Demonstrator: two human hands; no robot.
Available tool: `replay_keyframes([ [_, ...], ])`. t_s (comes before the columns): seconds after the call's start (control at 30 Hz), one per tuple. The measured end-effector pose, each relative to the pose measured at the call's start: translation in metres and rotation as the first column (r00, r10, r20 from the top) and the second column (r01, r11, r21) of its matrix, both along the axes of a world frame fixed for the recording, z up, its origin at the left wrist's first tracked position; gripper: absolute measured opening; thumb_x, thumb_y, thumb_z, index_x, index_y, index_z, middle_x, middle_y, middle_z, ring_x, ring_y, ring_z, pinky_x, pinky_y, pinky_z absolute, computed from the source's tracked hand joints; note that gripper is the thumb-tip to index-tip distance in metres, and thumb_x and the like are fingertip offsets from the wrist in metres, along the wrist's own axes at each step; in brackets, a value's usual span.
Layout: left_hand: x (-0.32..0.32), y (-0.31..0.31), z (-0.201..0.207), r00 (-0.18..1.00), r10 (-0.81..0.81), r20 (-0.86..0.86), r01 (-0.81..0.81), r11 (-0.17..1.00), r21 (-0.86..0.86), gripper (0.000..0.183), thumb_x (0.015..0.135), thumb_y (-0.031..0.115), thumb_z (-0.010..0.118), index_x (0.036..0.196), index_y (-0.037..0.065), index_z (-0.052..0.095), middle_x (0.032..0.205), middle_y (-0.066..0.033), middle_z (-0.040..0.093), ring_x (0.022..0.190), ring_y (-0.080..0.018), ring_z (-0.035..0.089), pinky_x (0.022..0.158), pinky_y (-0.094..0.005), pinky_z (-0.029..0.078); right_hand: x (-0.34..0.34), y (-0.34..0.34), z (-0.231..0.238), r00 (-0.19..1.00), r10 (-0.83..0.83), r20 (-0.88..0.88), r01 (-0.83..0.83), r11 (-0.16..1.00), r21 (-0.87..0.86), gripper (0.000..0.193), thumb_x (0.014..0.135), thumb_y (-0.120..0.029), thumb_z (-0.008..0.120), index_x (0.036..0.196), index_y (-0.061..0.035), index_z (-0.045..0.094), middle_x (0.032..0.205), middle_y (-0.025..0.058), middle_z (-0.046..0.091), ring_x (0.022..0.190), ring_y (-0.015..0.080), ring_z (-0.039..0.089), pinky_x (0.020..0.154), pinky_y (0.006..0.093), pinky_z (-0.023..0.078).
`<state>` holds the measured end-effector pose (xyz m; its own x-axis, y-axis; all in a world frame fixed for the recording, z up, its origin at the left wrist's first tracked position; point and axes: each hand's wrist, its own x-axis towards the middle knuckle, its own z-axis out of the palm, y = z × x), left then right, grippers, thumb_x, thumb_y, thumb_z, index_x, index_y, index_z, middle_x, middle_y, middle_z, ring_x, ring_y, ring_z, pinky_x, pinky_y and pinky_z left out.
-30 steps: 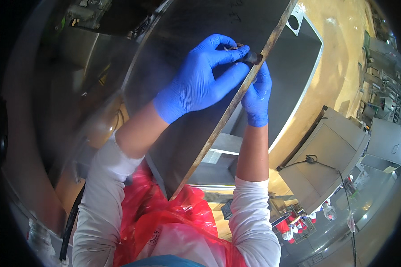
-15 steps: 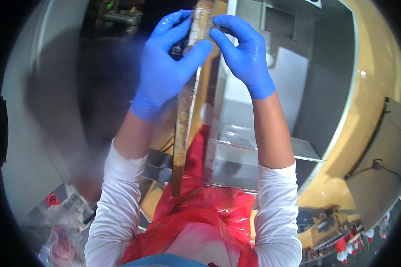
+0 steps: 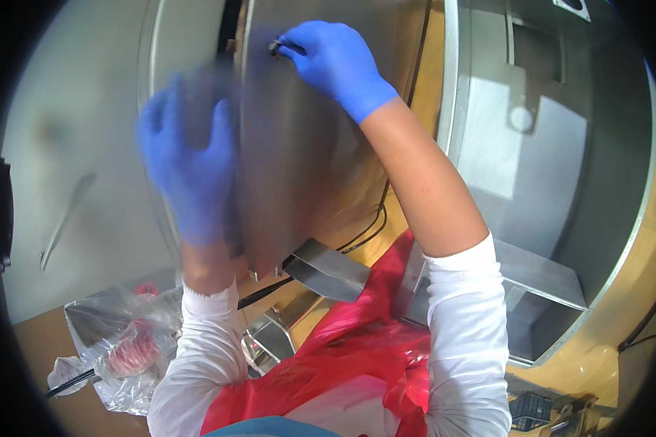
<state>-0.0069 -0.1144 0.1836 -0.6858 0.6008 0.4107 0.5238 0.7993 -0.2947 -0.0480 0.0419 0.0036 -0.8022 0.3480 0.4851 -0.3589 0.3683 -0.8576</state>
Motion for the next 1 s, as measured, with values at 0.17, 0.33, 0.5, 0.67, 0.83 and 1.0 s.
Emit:
replay_keyframes([
  [0.17, 0.012, -0.022, 0.006, 0.968, 0.175, -0.179, -0.222, 0.929, -0.295, 0.093, 0.073, 0.045, 0.089, 0.149, 0.007, 0.051, 0.151, -0.0303, 0.042, 0.139, -0.0499, 0.038, 0.113, -0.0563, 0.037, -0.014, -0.018, 0.003, 0.998, 0.003, -0.065, -0.004, 1.000, -0.013, 0.013, 0.091, -0.019, 0.066, 0.093, -0.0083, 0.074, 0.089, 0.0148, 0.071, 0.085, 0.0359, 0.069, 0.078, 0.0454, 0.056],
  [0.33, 0.006, -0.025, -0.005, 0.978, 0.154, -0.139, -0.187, 0.943, -0.275, 0.100, 0.071, 0.047, 0.090, 0.152, 0.007, 0.048, 0.155, -0.0337, 0.037, 0.141, -0.0501, 0.036, 0.115, -0.0578, 0.034, -0.014, -0.021, 0.000, 0.992, -0.068, -0.104, 0.059, 0.995, -0.081, 0.014, 0.091, -0.021, 0.065, 0.089, -0.0095, 0.074, 0.086, 0.0152, 0.071, 0.081, 0.0366, 0.069, 0.076, 0.0477, 0.056],
  [0.5, 0.006, -0.023, -0.007, 0.972, 0.173, -0.156, -0.213, 0.932, -0.293, 0.100, 0.071, 0.045, 0.090, 0.153, 0.008, 0.048, 0.155, -0.0337, 0.036, 0.142, -0.0495, 0.034, 0.116, -0.0570, 0.032, -0.016, -0.021, 0.002, 0.998, -0.056, -0.007, 0.056, 0.998, -0.038, 0.017, 0.092, -0.023, 0.062, 0.088, -0.0099, 0.073, 0.088, 0.0158, 0.071, 0.083, 0.0382, 0.069, 0.077, 0.0495, 0.056],
  [0.67, 0.004, -0.024, -0.009, 0.970, 0.180, -0.162, -0.221, 0.932, -0.287, 0.100, 0.071, 0.043, 0.091, 0.154, 0.009, 0.047, 0.156, -0.0331, 0.034, 0.143, -0.0493, 0.033, 0.116, -0.0567, 0.032, -0.017, -0.020, 0.005, 0.998, -0.049, 0.039, 0.048, 0.999, 0.019, 0.019, 0.093, -0.023, 0.060, 0.087, -0.0100, 0.072, 0.088, 0.0163, 0.071, 0.084, 0.0383, 0.070, 0.077, 0.0502, 0.056],
  [0.83, 0.003, -0.028, -0.009, 0.976, 0.156, -0.154, -0.194, 0.942, -0.272, 0.101, 0.070, 0.041, 0.092, 0.154, 0.009, 0.047, 0.156, -0.0328, 0.034, 0.142, -0.0491, 0.033, 0.115, -0.0574, 0.033, -0.015, -0.021, 0.002, 0.999, -0.048, 0.023, 0.049, 0.999, 0.000, 0.018, 0.093, -0.022, 0.060, 0.087, -0.0098, 0.072, 0.087, 0.0168, 0.070, 0.082, 0.0387, 0.069, 0.076, 0.0501, 0.056],
  [1.0, 0.005, -0.025, -0.011, 0.975, 0.168, -0.143, -0.201, 0.945, -0.259, 0.101, 0.069, 0.040, 0.092, 0.154, 0.009, 0.047, 0.156, -0.0326, 0.034, 0.142, -0.0490, 0.033, 0.115, -0.0575, 0.033, -0.017, -0.019, 0.002, 0.997, -0.075, -0.024, 0.075, 0.997, 0.011, 0.018, 0.092, -0.021, 0.061, 0.086, -0.0092, 0.072, 0.085, 0.0172, 0.070, 0.082, 0.0386, 0.070, 0.075, 0.0496, 0.056],
])
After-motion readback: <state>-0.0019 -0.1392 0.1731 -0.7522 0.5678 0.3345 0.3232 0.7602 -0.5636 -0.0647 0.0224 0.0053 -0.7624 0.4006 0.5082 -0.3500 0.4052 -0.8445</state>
